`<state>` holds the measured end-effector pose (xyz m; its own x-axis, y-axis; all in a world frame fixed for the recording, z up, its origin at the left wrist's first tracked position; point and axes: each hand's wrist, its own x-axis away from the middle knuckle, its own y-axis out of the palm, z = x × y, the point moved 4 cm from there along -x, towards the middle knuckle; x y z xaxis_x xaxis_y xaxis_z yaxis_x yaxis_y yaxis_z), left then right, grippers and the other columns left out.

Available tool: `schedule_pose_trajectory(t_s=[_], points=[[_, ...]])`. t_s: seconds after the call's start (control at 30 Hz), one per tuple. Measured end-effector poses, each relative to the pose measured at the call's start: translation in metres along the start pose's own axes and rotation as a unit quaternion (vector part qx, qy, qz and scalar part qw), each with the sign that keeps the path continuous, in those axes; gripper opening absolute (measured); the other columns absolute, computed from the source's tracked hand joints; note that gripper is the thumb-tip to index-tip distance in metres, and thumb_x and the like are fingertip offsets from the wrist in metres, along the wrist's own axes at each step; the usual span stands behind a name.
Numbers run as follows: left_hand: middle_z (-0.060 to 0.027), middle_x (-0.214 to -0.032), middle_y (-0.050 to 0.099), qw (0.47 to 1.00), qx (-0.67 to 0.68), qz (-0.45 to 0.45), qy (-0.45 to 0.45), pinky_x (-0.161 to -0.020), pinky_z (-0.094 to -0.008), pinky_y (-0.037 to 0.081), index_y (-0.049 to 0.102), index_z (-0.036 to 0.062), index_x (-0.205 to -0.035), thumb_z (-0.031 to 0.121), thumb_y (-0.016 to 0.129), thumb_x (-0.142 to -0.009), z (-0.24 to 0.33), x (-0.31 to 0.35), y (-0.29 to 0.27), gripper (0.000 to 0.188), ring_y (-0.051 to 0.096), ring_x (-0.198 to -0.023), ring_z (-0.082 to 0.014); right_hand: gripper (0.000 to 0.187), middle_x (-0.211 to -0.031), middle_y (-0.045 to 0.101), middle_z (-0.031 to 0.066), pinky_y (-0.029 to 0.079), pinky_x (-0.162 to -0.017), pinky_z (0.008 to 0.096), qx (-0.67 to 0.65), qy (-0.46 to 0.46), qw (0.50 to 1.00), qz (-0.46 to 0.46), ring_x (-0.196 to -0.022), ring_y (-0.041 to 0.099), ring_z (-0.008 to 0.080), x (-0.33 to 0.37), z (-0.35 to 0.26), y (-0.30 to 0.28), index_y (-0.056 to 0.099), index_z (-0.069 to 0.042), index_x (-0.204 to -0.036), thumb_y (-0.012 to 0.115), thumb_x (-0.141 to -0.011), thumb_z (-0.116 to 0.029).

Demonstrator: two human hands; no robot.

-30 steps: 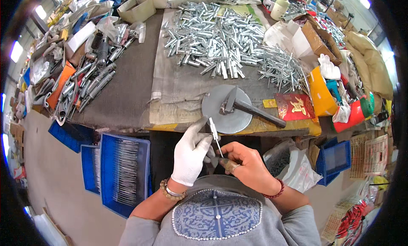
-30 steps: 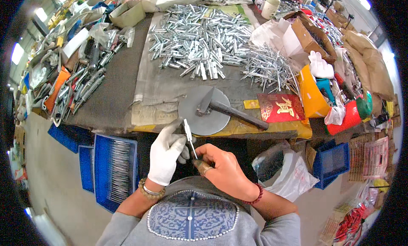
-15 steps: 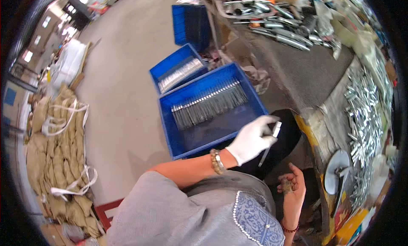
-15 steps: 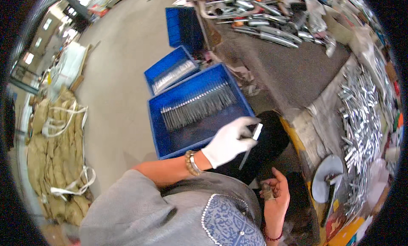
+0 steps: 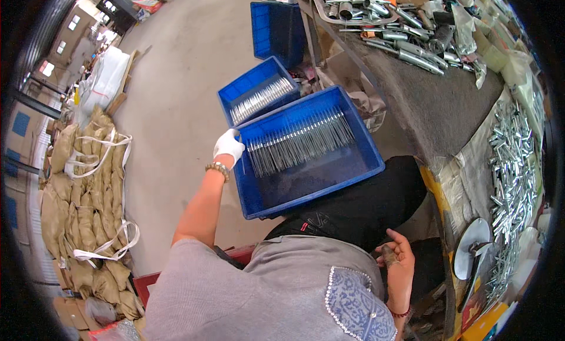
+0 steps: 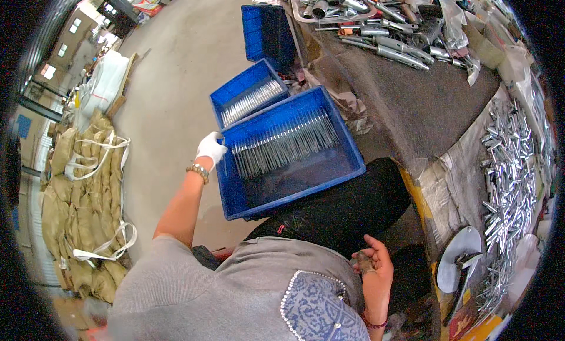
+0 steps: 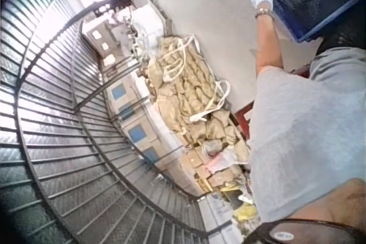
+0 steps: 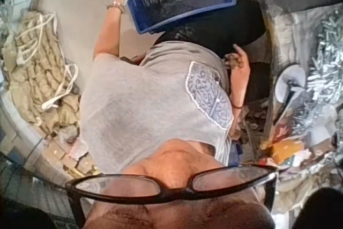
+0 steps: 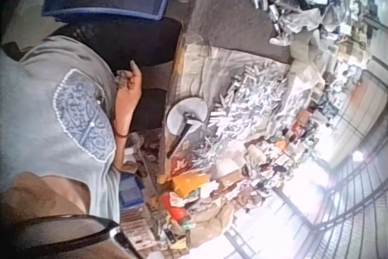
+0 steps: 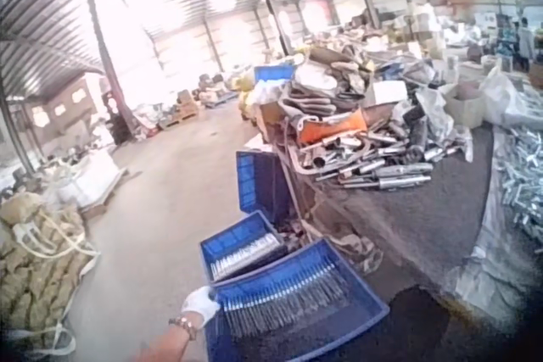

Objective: The person assembles metal components by hand, inserting metal pins into a circular base plate.

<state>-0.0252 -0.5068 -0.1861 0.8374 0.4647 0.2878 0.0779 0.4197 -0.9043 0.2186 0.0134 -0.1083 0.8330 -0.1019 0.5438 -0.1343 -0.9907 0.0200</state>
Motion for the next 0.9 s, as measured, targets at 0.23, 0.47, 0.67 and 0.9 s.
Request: schedule_pose_trajectory(t_s=[0.23, 0.47, 0.67, 0.9], points=[[-0.0189, -0.137, 0.072, 0.969, -0.243, -0.051, 0.001, -0.105, -0.0469, 0.058, 0.074, 0.012, -0.131, 0.016, 0.064, -0.096, 0.017, -0.028, 0.022, 0.037, 0.07, -0.126, -0.0376, 0.042, -0.104, 0.069, 0.0057, 0.052, -0.077, 0.0258, -0.012, 0.001, 1.0, -0.003, -0.087, 0.064, 0.0102, 0.001, 0.01, -0.004, 0.057, -0.004, -0.148, 0.058, -0.107, 0.001], [-0.0069, -0.123, 0.08, 0.923, -0.375, -0.078, 0.027, -0.092, -0.0413, 0.064, 0.083, 0.011, -0.112, 0.02, 0.064, -0.101, 0.022, -0.043, 0.05, 0.024, 0.079, -0.111, -0.0259, 0.043, -0.105, 0.07, 0.0055, 0.052, -0.076, 0.0258, -0.012, 0.019, 1.0, 0.008, -0.086, 0.064, 0.0101, 0.003, 0.012, -0.007, 0.058, -0.005, -0.148, 0.055, -0.106, 0.003], [-0.0065, -0.108, 0.083, 0.854, -0.502, -0.118, 0.076, -0.087, -0.0424, 0.064, 0.086, 0.0135, -0.097, 0.024, 0.066, -0.098, 0.008, -0.066, 0.081, 0.022, 0.079, -0.107, -0.0233, 0.043, -0.105, 0.07, 0.0057, 0.052, -0.077, 0.0259, -0.012, 0.012, 1.0, 0.003, -0.085, 0.063, 0.0103, 0.002, 0.014, -0.003, 0.06, -0.005, -0.147, 0.053, -0.105, 0.003], [-0.0171, -0.106, 0.08, 0.957, -0.246, 0.056, 0.146, -0.088, -0.0465, 0.061, 0.084, 0.016, -0.099, 0.015, 0.066, -0.094, 0.014, -0.032, 0.038, 0.019, 0.077, -0.106, -0.0328, 0.042, -0.105, 0.071, 0.007, 0.052, -0.077, 0.0266, -0.023, 0.016, 1.0, 0.007, -0.085, 0.063, 0.0108, -0.001, 0.019, -0.003, 0.061, -0.005, -0.145, 0.053, -0.105, 0.004]])
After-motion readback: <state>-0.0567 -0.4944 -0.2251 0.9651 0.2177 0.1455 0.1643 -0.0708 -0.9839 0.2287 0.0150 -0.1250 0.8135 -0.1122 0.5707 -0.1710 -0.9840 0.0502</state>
